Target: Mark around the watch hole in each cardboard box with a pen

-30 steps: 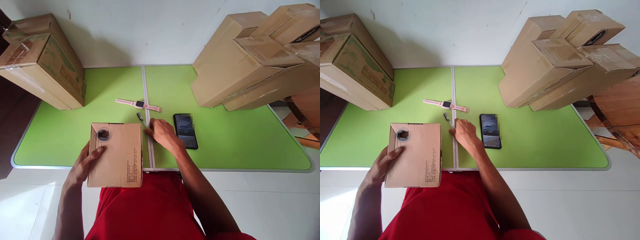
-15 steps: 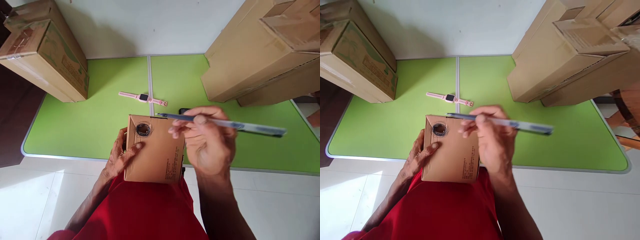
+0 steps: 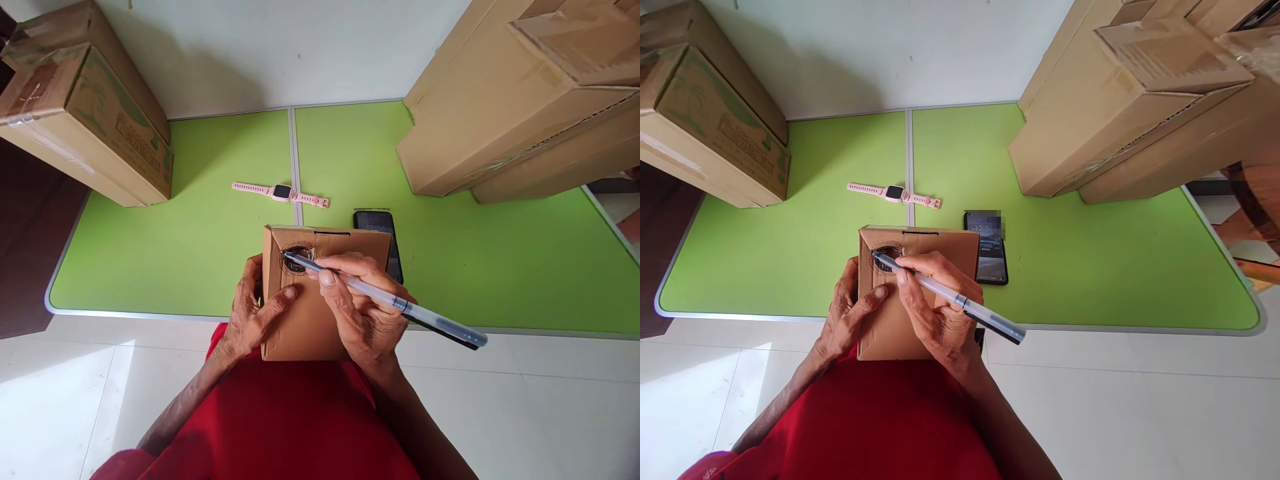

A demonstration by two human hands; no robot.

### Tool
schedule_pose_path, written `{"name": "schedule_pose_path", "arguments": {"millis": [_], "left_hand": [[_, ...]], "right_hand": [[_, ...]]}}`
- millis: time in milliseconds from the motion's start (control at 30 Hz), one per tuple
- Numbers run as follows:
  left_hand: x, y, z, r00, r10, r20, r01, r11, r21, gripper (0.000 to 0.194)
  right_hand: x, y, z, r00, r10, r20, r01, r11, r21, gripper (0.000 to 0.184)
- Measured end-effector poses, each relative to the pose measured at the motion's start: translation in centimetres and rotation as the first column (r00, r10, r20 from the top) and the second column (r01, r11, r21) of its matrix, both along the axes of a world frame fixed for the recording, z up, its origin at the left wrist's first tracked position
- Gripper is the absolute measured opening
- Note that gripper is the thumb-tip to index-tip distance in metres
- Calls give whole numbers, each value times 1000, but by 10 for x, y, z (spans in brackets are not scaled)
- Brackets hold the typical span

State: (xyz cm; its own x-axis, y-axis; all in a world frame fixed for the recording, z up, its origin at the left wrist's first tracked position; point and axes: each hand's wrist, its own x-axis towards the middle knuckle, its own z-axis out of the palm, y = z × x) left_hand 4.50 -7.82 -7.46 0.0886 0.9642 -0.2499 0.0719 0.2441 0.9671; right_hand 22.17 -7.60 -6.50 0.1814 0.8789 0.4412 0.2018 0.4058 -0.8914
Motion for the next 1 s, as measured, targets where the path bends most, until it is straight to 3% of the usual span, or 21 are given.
{"name": "schedule_pose_path", "arguments": {"millis": [233,400,567,700,833,900,967,1000], "left_hand": [[-1,0,-3,999,31,-25,-31,1000,-1,45],[-3,-2,-5,999,46,-5,-47,999,-14,47],[-7,-3,-7,998,65,1,-65,998,-19,57],[-8,-3,-7,998,58,-4,-58,998,-25,64],[-19,-3,-13,981,175,80,-171,984,-55,67],[-31,0,-19,963,260,65,-257,965,-51,66],[-44,5,-24,943,332,29,-331,943,-20,64],[-49,8,-26,932,362,15,-362,932,-1,63]], "right_hand": [[3,0,6,999,40,30,-39,999,-32,10],[12,-2,5,996,-59,61,64,995,-73,13],[11,3,0,978,-199,-53,193,975,-111,12],[-2,11,3,971,-165,-174,147,983,-115,10],[12,23,9,926,-140,-350,121,990,-75,27],[31,29,13,947,-217,-239,195,974,-113,37],[48,35,16,962,-184,203,238,929,-283,42],[52,38,17,896,-65,439,255,885,-389,43]]}}
